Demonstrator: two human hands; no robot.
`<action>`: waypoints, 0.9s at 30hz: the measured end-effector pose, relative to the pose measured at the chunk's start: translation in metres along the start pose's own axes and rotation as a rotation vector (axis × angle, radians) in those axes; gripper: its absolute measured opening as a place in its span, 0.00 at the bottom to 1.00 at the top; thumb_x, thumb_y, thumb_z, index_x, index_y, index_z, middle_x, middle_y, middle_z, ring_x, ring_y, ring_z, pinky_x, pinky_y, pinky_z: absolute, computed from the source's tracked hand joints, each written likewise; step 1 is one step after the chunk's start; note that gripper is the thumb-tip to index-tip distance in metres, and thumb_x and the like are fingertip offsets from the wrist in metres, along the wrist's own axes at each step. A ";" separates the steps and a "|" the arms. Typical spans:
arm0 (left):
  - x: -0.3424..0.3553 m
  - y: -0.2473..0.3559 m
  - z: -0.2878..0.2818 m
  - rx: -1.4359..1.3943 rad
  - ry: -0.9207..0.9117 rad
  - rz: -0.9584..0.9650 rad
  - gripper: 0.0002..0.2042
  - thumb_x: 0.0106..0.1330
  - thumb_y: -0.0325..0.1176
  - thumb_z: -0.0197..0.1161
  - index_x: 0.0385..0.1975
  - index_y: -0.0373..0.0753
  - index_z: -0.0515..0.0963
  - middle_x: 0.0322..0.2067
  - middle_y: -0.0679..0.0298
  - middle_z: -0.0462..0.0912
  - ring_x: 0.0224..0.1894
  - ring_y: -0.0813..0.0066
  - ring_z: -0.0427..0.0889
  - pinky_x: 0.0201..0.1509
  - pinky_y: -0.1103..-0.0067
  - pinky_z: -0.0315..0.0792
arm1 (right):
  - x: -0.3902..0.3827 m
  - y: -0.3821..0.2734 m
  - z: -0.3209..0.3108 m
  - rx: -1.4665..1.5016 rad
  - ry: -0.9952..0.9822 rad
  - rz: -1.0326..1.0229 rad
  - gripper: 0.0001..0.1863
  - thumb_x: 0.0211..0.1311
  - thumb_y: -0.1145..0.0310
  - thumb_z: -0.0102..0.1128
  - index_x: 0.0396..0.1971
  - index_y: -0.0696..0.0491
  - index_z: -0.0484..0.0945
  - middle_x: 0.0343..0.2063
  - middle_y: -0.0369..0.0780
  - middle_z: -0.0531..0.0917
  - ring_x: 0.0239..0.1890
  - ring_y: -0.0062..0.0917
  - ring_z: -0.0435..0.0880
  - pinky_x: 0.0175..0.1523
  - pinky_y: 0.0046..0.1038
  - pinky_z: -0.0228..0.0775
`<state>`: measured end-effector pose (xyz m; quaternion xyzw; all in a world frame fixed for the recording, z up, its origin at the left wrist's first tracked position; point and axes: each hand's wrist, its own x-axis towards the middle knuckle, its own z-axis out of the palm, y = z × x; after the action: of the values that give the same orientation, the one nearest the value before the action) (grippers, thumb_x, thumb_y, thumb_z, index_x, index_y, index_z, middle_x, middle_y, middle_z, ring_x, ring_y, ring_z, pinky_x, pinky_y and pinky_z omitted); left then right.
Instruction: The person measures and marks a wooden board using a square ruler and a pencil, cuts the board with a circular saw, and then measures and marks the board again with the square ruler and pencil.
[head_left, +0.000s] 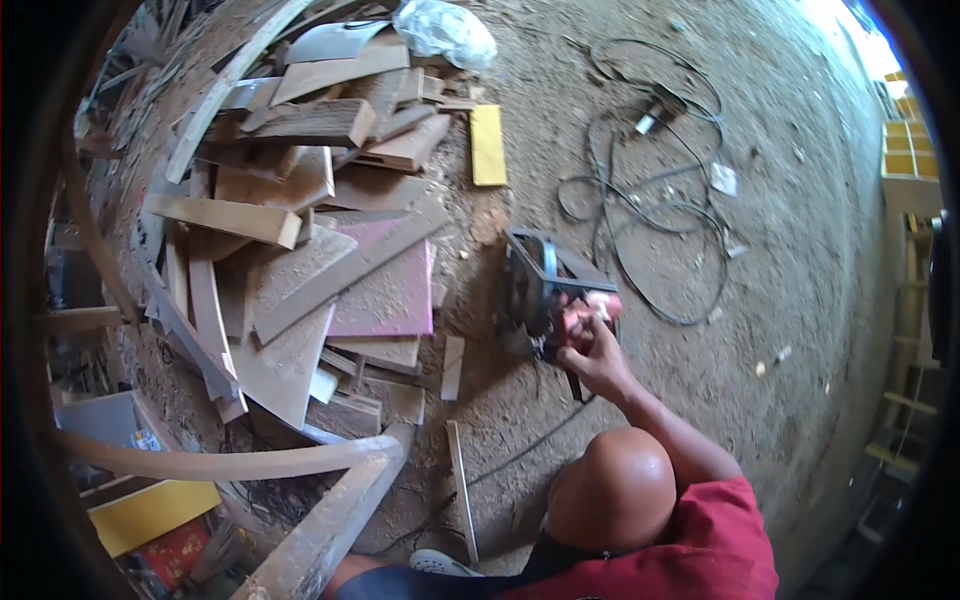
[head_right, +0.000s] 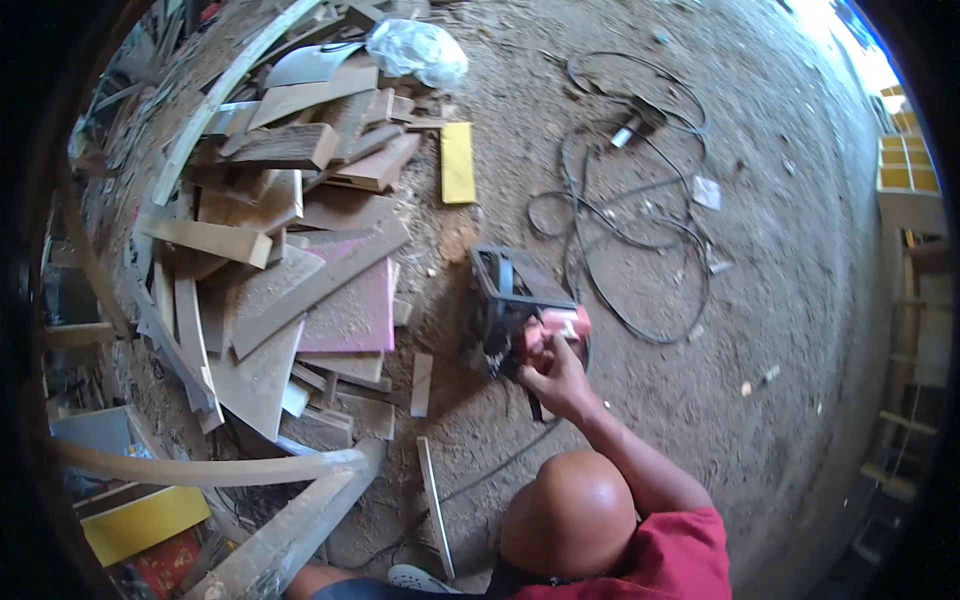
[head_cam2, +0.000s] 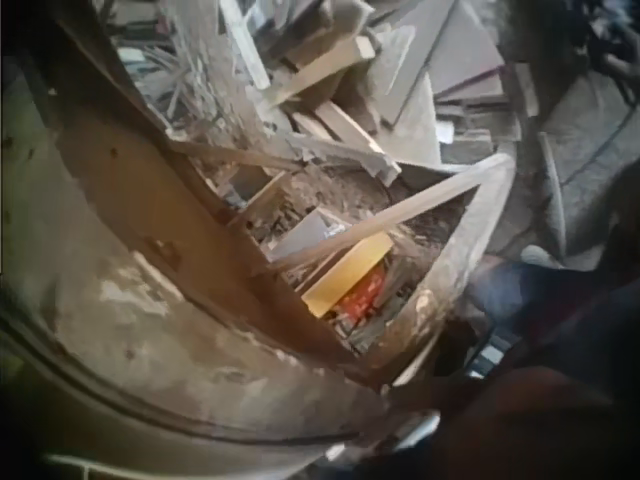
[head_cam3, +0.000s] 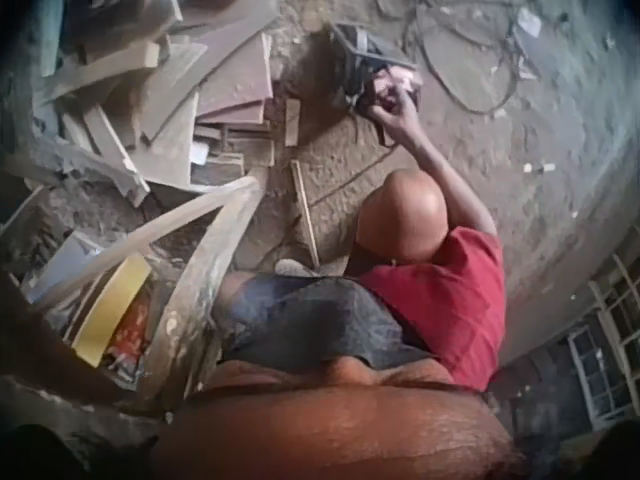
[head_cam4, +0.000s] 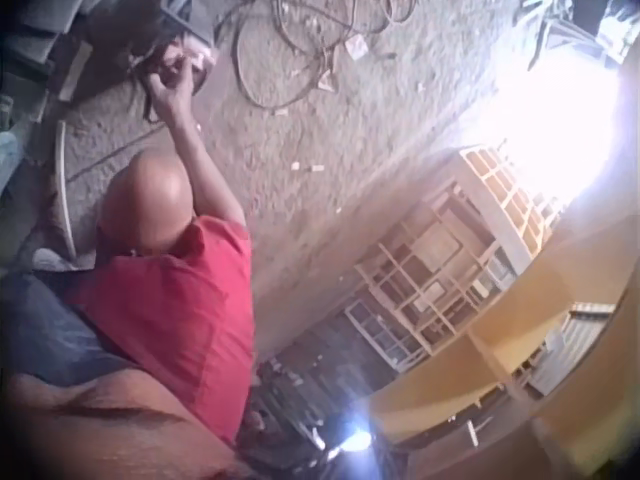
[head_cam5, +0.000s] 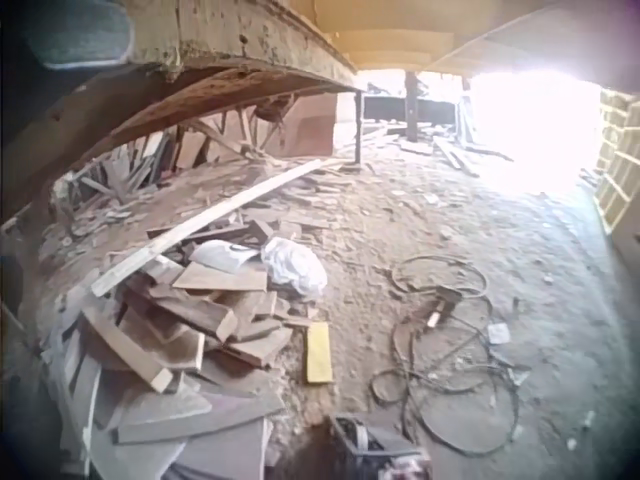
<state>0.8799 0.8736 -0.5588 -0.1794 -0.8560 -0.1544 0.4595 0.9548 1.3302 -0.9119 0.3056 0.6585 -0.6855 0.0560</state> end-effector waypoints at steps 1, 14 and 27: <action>-0.002 -0.001 -0.003 -0.027 0.008 0.004 0.12 0.79 0.29 0.67 0.53 0.29 0.87 0.53 0.52 0.92 0.53 0.58 0.90 0.62 0.65 0.81 | -0.005 0.008 0.001 -0.040 0.011 -0.068 0.26 0.66 0.71 0.72 0.58 0.56 0.69 0.38 0.40 0.85 0.37 0.23 0.86 0.44 0.31 0.78; -0.012 -0.043 -0.088 -0.222 0.116 0.068 0.12 0.80 0.30 0.66 0.53 0.28 0.87 0.53 0.52 0.91 0.53 0.58 0.90 0.62 0.66 0.82 | -0.008 0.014 0.091 -2.122 -0.232 -0.479 0.22 0.77 0.57 0.57 0.58 0.52 0.91 0.65 0.43 0.87 0.71 0.47 0.78 0.79 0.56 0.59; 0.005 -0.069 -0.158 -0.338 0.219 0.117 0.12 0.81 0.30 0.65 0.53 0.28 0.87 0.52 0.52 0.91 0.53 0.59 0.89 0.62 0.67 0.82 | 0.002 0.006 0.129 -1.718 -0.182 -0.287 0.16 0.68 0.70 0.67 0.53 0.49 0.92 0.48 0.40 0.95 0.48 0.39 0.96 0.45 0.41 0.88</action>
<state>0.9620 0.7456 -0.4781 -0.2855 -0.7511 -0.2872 0.5214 0.9121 1.2095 -0.9248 0.0157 0.9722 0.0254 0.2323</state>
